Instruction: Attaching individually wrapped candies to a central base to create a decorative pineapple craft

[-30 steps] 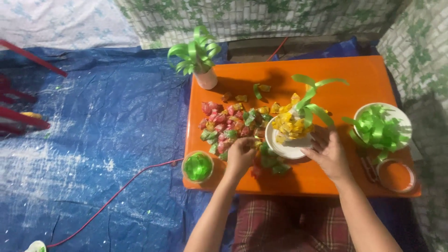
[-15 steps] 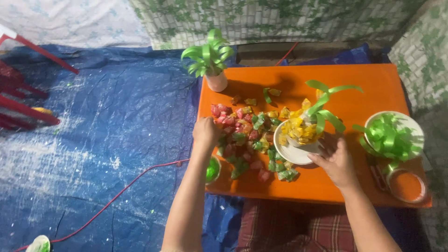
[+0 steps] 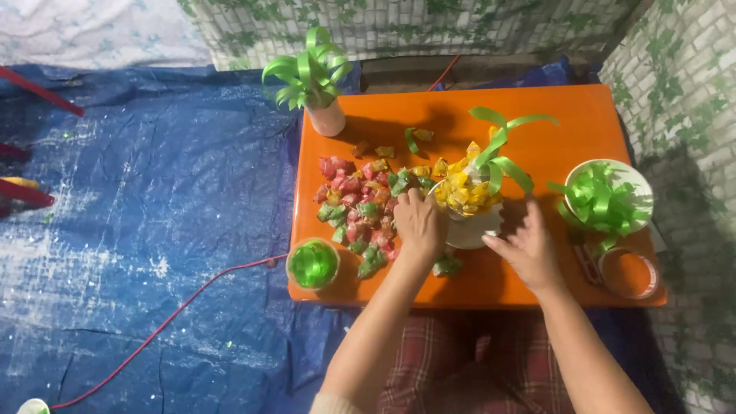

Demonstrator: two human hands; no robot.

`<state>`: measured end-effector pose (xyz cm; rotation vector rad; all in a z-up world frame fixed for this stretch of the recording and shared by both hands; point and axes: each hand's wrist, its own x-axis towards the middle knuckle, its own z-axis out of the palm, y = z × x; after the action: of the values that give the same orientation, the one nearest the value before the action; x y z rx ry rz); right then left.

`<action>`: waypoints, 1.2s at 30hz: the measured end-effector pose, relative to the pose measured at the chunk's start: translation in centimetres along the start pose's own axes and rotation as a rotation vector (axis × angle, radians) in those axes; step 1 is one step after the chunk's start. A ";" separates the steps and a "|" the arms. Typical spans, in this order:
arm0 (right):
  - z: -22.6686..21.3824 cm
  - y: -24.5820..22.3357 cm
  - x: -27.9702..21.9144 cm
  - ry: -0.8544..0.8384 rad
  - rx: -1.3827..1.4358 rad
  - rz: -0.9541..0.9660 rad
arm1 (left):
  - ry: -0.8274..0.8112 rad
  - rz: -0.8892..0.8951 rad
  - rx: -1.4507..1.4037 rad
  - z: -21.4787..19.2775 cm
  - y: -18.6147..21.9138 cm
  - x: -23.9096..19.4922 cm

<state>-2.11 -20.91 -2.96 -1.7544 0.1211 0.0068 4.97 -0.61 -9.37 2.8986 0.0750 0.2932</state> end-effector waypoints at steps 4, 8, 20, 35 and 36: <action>-0.3 -1.7 -0.3 -0.005 -0.070 0.010 | -0.093 -0.033 -0.003 -1.1 0.6 -0.2; -0.8 -0.4 0.4 -0.013 -0.030 -0.005 | -0.156 0.016 0.050 -5.7 1.6 -0.9; 1.8 -6.7 0.3 -0.019 0.109 -0.030 | 0.386 0.097 -0.303 -7.2 -1.5 -5.6; 1.4 -4.8 0.4 0.020 0.144 -0.034 | -0.314 -0.836 -1.928 -11.1 -0.2 -8.0; 1.4 -4.6 1.0 0.015 0.120 -0.045 | -0.277 -0.890 -1.941 -11.8 0.3 -7.9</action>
<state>-0.68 -18.75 1.17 -1.6369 0.0913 -0.0458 -5.12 1.14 0.44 0.7943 0.5835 -0.1781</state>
